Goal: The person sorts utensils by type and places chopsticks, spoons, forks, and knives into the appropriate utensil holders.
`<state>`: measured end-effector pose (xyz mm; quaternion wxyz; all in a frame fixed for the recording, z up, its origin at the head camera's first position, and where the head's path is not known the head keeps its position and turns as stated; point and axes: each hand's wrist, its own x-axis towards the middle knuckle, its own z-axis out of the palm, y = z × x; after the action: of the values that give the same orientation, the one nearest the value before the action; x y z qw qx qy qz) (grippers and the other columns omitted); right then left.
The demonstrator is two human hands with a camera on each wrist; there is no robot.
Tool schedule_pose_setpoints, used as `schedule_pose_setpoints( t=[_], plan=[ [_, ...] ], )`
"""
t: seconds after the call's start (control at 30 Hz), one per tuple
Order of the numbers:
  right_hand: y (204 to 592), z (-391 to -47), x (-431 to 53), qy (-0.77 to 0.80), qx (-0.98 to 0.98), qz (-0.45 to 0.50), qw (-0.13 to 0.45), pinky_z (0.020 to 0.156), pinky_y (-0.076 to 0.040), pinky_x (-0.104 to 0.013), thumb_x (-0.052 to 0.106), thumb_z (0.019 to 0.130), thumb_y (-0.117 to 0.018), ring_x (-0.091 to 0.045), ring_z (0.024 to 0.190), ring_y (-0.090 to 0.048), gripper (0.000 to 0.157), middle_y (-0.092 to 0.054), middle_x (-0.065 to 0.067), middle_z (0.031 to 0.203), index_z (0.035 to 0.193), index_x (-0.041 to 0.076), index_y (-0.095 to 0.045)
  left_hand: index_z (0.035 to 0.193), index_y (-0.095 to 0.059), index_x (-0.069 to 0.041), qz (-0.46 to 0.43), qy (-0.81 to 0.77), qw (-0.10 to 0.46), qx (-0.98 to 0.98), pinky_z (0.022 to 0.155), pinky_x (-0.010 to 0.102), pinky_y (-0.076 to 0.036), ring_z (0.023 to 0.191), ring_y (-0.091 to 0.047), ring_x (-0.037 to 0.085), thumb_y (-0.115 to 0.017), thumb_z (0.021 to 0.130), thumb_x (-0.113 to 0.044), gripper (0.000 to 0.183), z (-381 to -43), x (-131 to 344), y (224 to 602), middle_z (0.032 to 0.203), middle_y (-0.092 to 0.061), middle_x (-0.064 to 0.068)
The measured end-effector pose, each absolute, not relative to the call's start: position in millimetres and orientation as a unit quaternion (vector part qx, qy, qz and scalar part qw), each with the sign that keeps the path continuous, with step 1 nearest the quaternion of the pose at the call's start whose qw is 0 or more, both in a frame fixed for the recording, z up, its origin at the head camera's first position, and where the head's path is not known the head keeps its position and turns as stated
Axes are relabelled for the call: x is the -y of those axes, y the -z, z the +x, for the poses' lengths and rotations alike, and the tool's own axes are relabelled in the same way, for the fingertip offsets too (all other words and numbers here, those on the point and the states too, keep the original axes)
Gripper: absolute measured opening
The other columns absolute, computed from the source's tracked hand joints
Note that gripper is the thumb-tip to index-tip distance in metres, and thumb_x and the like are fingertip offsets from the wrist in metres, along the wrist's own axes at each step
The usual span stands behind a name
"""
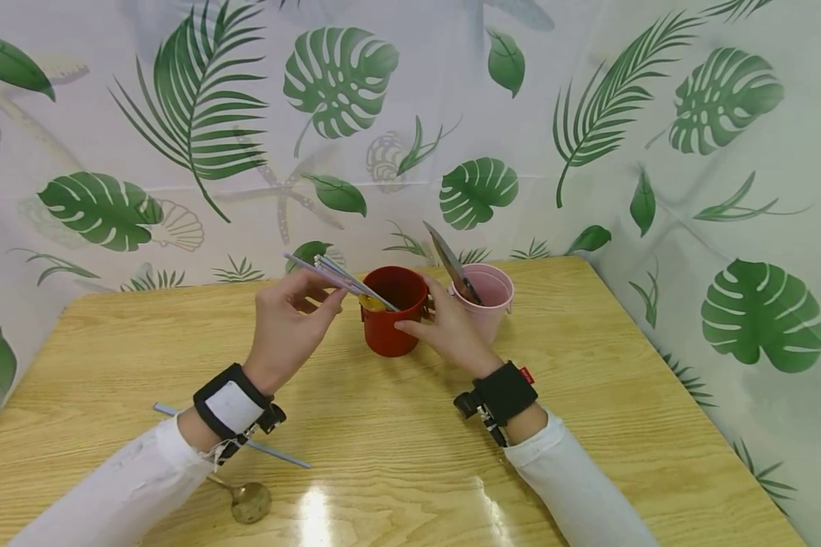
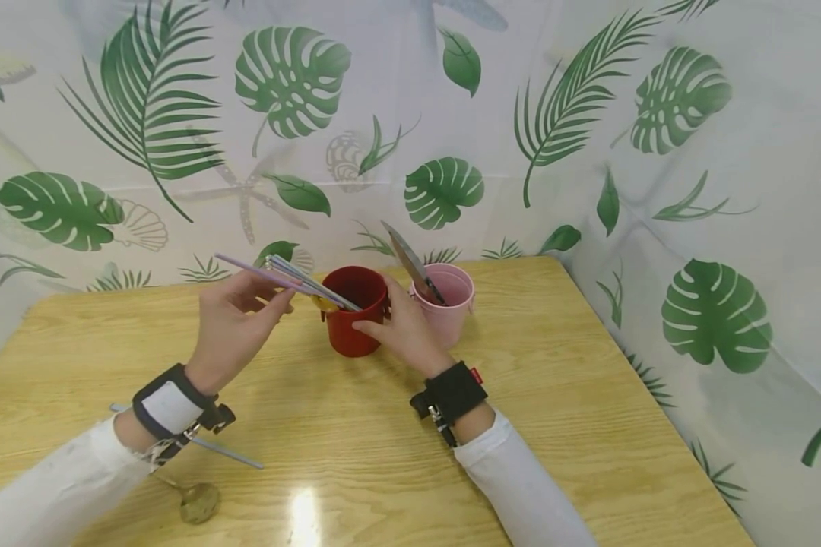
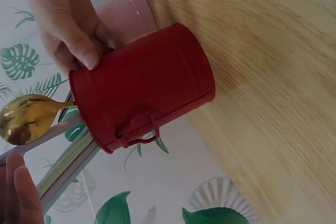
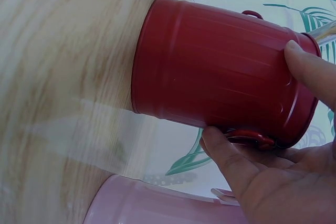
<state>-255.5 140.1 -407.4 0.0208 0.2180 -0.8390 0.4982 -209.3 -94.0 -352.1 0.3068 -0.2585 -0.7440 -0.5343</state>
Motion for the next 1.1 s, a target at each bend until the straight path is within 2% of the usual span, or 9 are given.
schedule_pose_setpoints(
  t=[0.1, 0.23, 0.37, 0.6, 0.87, 1.1],
  plan=[
    [416.9, -262.3, -142.7, -0.494, 0.843, 0.213, 0.020, 0.103, -0.046, -0.055, 0.014, 0.085, -0.076, -0.034, 0.129, -0.049, 0.077, -0.050, -0.021, 0.143, 0.148, 0.000, -0.033, 0.094, -0.072, 0.009, -0.260, 0.538, 0.299, 0.744, 0.057, 0.010, -0.052, 0.061, -0.069, 0.030, -0.071, 0.081, 0.012, 0.013, -204.7, 92.2, 347.4, 0.088, -0.075, 0.024],
    [420.1, -264.5, -143.5, -0.500, 0.839, 0.215, 0.022, 0.104, -0.046, -0.055, 0.016, 0.084, -0.077, -0.033, 0.129, -0.048, 0.078, -0.050, -0.019, 0.143, 0.148, 0.003, -0.034, 0.093, -0.072, 0.009, -0.256, 0.536, 0.299, 0.747, 0.057, 0.010, -0.052, 0.059, -0.068, 0.030, -0.072, 0.081, 0.011, 0.012, -203.4, 91.5, 344.4, 0.087, -0.076, 0.024],
    [404.8, -253.4, -139.8, -0.507, 0.834, 0.219, 0.019, 0.104, -0.043, -0.059, 0.008, 0.085, -0.075, -0.039, 0.129, -0.047, 0.075, -0.048, -0.026, 0.143, 0.147, -0.004, -0.033, 0.093, -0.073, 0.009, -0.252, 0.524, 0.315, 0.750, 0.056, 0.009, -0.051, 0.057, -0.068, 0.028, -0.073, 0.081, 0.009, 0.012, -203.7, 91.6, 343.5, 0.086, -0.076, 0.022],
    [387.6, -241.1, -136.3, -0.505, 0.835, 0.218, 0.018, 0.104, -0.042, -0.061, 0.001, 0.085, -0.073, -0.044, 0.129, -0.045, 0.073, -0.048, -0.031, 0.141, 0.145, -0.010, -0.033, 0.097, -0.077, -0.001, -0.252, 0.515, 0.322, 0.753, 0.056, 0.008, -0.053, 0.056, -0.068, 0.014, -0.074, 0.085, -0.006, 0.013, -220.5, 99.7, 364.5, 0.086, -0.078, 0.013],
    [388.5, -242.0, -136.4, -0.509, 0.832, 0.221, 0.016, 0.103, -0.043, -0.061, 0.002, 0.085, -0.074, -0.044, 0.128, -0.046, 0.073, -0.048, -0.032, 0.141, 0.145, -0.010, -0.033, 0.096, -0.077, -0.001, -0.242, 0.498, 0.334, 0.762, 0.058, 0.006, -0.051, 0.058, -0.068, 0.016, -0.074, 0.085, -0.006, 0.012, -217.0, 111.0, 361.7, 0.082, -0.078, 0.014],
    [387.5, -241.1, -135.6, -0.509, 0.831, 0.224, 0.021, 0.103, -0.043, -0.061, 0.000, 0.085, -0.074, -0.045, 0.127, -0.046, 0.072, -0.047, -0.033, 0.140, 0.144, -0.010, -0.034, 0.093, -0.078, -0.004, -0.252, 0.451, 0.341, 0.785, 0.059, 0.006, -0.051, 0.060, -0.068, 0.012, -0.074, 0.085, -0.005, 0.009, -209.5, 140.9, 345.7, 0.079, -0.077, 0.012]
  ],
)
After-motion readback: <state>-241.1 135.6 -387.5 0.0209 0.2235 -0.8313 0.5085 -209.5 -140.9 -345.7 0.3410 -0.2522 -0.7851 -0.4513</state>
